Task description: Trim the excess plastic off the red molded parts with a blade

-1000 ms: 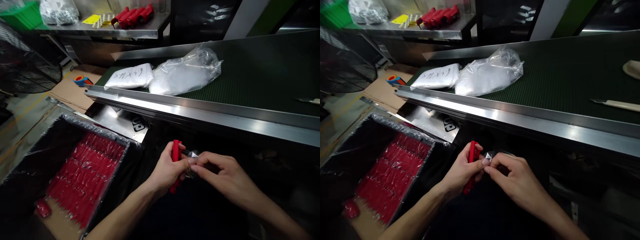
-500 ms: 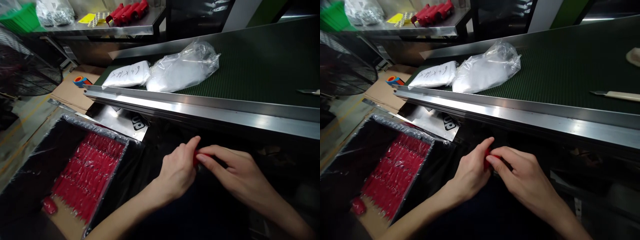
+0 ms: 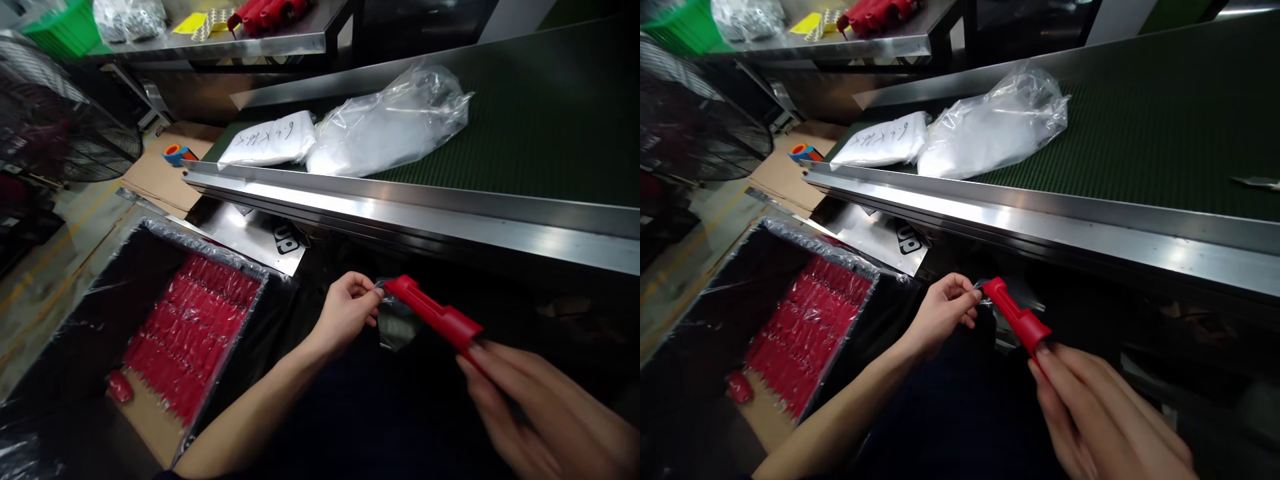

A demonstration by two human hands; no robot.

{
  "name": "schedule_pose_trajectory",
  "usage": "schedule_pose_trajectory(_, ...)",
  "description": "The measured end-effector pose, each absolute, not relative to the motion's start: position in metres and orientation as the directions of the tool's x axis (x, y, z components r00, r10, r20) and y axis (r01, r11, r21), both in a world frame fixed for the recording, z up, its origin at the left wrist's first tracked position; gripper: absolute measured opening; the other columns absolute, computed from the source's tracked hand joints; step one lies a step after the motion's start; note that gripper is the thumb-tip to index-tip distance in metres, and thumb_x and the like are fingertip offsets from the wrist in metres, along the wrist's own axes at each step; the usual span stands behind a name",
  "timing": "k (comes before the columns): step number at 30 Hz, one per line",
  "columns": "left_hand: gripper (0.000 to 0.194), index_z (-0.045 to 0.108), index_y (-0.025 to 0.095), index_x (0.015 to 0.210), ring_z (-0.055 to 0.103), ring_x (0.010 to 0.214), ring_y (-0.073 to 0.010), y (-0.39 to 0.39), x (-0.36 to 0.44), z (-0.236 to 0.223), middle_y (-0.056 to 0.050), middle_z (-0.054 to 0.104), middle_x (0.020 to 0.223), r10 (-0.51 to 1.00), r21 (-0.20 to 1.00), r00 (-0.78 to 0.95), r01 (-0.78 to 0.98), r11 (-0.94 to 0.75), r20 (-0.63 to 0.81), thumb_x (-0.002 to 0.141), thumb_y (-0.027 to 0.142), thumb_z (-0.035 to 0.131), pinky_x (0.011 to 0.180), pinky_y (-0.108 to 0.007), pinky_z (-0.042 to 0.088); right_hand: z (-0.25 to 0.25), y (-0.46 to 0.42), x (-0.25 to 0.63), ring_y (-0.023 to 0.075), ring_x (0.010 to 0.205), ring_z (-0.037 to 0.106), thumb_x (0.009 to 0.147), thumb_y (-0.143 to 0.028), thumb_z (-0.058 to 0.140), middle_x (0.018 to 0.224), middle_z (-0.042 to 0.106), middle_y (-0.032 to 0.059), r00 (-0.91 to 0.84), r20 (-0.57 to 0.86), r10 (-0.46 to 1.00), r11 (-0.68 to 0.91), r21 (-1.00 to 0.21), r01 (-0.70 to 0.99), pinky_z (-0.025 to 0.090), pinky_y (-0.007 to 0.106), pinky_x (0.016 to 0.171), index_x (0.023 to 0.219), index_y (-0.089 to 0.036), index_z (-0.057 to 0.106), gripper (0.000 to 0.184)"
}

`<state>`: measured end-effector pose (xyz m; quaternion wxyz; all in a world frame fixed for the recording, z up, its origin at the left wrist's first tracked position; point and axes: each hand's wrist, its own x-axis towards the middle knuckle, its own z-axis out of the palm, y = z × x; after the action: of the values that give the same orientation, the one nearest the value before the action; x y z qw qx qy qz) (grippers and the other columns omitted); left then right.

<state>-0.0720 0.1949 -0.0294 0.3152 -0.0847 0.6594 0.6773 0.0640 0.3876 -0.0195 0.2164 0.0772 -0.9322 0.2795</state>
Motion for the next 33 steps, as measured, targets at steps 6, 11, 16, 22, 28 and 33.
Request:
schedule_pose_trajectory(6, 0.021, 0.059, 0.014, 0.085, 0.054, 0.061, -0.0094, 0.190, -0.066, -0.026, 0.000, 0.057, 0.070, 0.338, 0.871, -0.812, -0.490, 0.049, -0.476, 0.084, 0.035, 0.060, 0.058, -0.023, 0.048, -0.017, 0.381, 0.057, 0.0227, 0.099, 0.068, 0.087, -0.012, 0.059, 0.115, 0.069, 0.0080, -0.867, 0.407, -0.287, 0.841, -0.326, -0.431, 0.057, 0.034, 0.086, 0.129, -0.018, 0.058, 0.042)
schedule_pose_trajectory(11, 0.012, 0.065, 0.017, 0.082, 0.055, 0.073, -0.0125, 0.179, -0.058, -0.031, -0.002, 0.061, 0.079, 0.334, 0.957, -0.899, -0.245, 0.155, -0.284, 0.086, 0.028, 0.062, 0.068, -0.027, 0.044, -0.014, 0.386, 0.050, 0.0265, 0.106, 0.065, 0.086, -0.004, 0.048, 0.116, 0.068, 0.0131, -0.762, 0.401, -0.508, 0.725, -0.279, -0.630, 0.056, 0.041, 0.085, 0.125, -0.011, 0.060, 0.041)
schedule_pose_trajectory(16, 0.010, 0.064, 0.019, 0.089, 0.055, 0.083, -0.0142, 0.179, -0.036, -0.033, -0.003, 0.060, 0.090, 0.248, 0.985, -0.965, -0.040, 0.168, -0.082, 0.091, 0.024, 0.055, 0.078, -0.029, 0.044, -0.010, 0.359, 0.044, 0.0196, 0.088, 0.068, 0.082, -0.001, 0.065, 0.097, 0.072, 0.0105, -0.834, 0.507, -0.218, 0.823, -0.363, -0.436, 0.054, 0.033, 0.080, 0.111, -0.011, 0.063, 0.030)
schedule_pose_trajectory(22, 0.010, 0.060, 0.020, 0.093, 0.058, 0.088, -0.0154, 0.187, -0.011, -0.050, -0.004, 0.061, 0.095, 0.090, 0.989, -0.995, -0.021, 0.149, -0.035, 0.094, 0.020, 0.050, 0.081, -0.032, 0.047, -0.023, 0.303, 0.049, 0.0182, 0.072, 0.071, 0.092, -0.032, 0.062, 0.087, 0.074, 0.0056, -0.792, 0.052, 0.608, 0.374, -0.899, 0.228, 0.059, 0.026, 0.064, 0.106, -0.015, 0.067, 0.021)
schedule_pose_trajectory(28, 0.009, 0.060, 0.017, 0.092, 0.059, 0.080, -0.0156, 0.184, -0.005, -0.042, -0.007, 0.063, 0.089, 0.171, 0.987, -0.979, 0.131, 0.090, 0.114, 0.089, 0.016, 0.052, 0.072, -0.030, 0.051, -0.037, 0.313, 0.047, 0.0209, 0.096, 0.068, 0.089, -0.018, 0.062, 0.110, 0.068, 0.0076, -0.932, 0.268, 0.245, 0.598, -0.798, -0.072, 0.058, 0.033, 0.084, 0.111, -0.021, 0.067, 0.023)
schedule_pose_trajectory(33, 0.008, 0.062, 0.014, 0.085, 0.055, 0.072, -0.0149, 0.160, -0.014, -0.018, -0.007, 0.059, 0.080, 0.177, 0.966, -0.973, 0.183, 0.183, 0.151, 0.086, 0.016, 0.054, 0.063, -0.029, 0.047, -0.036, 0.353, 0.024, 0.0288, 0.128, 0.049, 0.090, -0.017, 0.052, 0.140, 0.049, 0.0082, -0.838, 0.339, -0.428, 0.649, -0.530, -0.546, 0.054, 0.041, 0.094, 0.133, -0.030, 0.057, 0.045)
